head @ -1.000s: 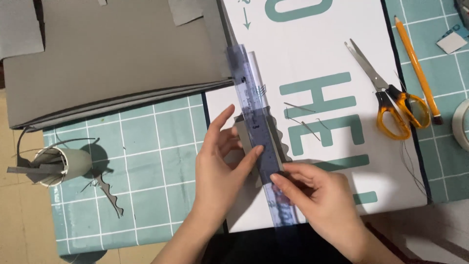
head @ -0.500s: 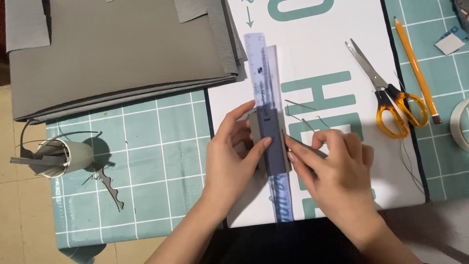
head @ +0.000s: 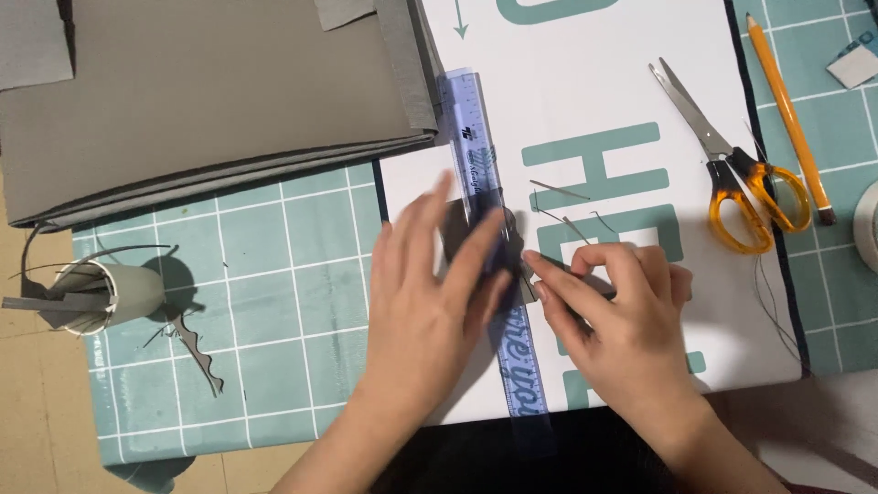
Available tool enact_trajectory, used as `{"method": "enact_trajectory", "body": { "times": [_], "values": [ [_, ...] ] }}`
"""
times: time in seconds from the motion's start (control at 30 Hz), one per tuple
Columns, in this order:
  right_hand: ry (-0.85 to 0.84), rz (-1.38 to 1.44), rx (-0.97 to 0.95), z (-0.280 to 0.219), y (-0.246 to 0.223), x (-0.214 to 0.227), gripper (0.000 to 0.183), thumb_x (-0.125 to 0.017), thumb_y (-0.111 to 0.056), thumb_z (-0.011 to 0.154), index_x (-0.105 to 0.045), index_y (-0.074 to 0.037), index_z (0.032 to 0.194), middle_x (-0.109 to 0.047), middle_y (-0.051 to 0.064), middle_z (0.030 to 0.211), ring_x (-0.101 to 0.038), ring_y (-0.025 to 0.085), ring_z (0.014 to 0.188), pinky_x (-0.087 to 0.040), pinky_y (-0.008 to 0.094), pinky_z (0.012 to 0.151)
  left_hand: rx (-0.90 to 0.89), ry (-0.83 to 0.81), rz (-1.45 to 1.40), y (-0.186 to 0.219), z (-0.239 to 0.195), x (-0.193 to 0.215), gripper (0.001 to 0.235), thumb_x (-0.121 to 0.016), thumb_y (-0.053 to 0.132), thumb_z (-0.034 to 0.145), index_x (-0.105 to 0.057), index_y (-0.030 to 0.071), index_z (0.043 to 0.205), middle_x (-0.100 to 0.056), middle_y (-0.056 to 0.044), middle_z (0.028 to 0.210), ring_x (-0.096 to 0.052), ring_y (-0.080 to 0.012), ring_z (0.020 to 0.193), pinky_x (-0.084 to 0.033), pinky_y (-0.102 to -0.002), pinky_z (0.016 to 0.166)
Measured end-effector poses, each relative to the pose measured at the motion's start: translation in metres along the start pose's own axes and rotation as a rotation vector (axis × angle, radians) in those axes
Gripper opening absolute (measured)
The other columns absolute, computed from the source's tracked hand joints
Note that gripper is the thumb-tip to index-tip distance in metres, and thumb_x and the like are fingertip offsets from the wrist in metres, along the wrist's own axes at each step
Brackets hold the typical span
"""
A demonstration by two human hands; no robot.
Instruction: Cutting and shaping a piece of grey material using scissors and a ruler on a cutting mat.
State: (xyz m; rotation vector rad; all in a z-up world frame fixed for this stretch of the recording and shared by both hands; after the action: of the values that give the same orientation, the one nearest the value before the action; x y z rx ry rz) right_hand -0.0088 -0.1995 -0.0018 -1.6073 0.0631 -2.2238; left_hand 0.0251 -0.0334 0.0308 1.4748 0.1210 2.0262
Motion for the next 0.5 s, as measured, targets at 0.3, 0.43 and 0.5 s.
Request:
{"method": "enact_trajectory", "body": {
  "times": [0.3,0.43,0.5],
  "values": [
    [-0.024,0.049,0.072,0.009,-0.014,0.002,0.025,-0.078,-0.031,0.093,-0.079,-0.022,0.117,-0.062,-0.003,0.104,-0.051,0.024,0.093,-0.030,0.043,0.080,-0.090,-0.379,-0.006,-0.011,-0.018,-0.031,0.080,-0.052,0.055,0.104,-0.023,0.011,0.164,-0.015,-0.012,0.174,-0.024,-0.0299,0.162,-0.024,-0.068,0.120],
    [-0.069,-0.008,0.020,0.008,-0.022,0.002,0.077,-0.070,-0.074,0.077,-0.071,-0.018,0.130,-0.064,0.003,0.113,-0.054,0.024,0.102,-0.035,0.044,0.089,-0.051,-0.323,0.267,-0.025,-0.020,-0.026,0.075,-0.045,0.054,0.105,-0.027,0.010,0.163,-0.020,-0.007,0.173,-0.019,-0.0265,0.161,-0.019,-0.076,0.114],
    [-0.150,-0.072,-0.023,0.005,-0.027,0.001,0.100,-0.066,-0.090,0.068,-0.065,-0.018,0.138,-0.063,0.004,0.117,-0.054,0.023,0.106,-0.039,0.044,0.087,-0.054,-0.345,0.304,-0.027,-0.022,-0.029,0.075,-0.045,0.054,0.104,-0.027,0.011,0.163,-0.020,-0.005,0.173,-0.018,-0.0260,0.160,-0.021,-0.077,0.111]
  ]
}}
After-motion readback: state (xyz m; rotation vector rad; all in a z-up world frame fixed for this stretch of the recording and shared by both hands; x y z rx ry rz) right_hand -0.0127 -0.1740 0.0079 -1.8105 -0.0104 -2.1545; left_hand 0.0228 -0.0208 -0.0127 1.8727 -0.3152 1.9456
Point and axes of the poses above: each hand's wrist, its own z-axis towards the middle knuckle, its own x-axis out of the back of the hand, y = z × x, the point moved 7 cm from there along z, towards the middle knuckle
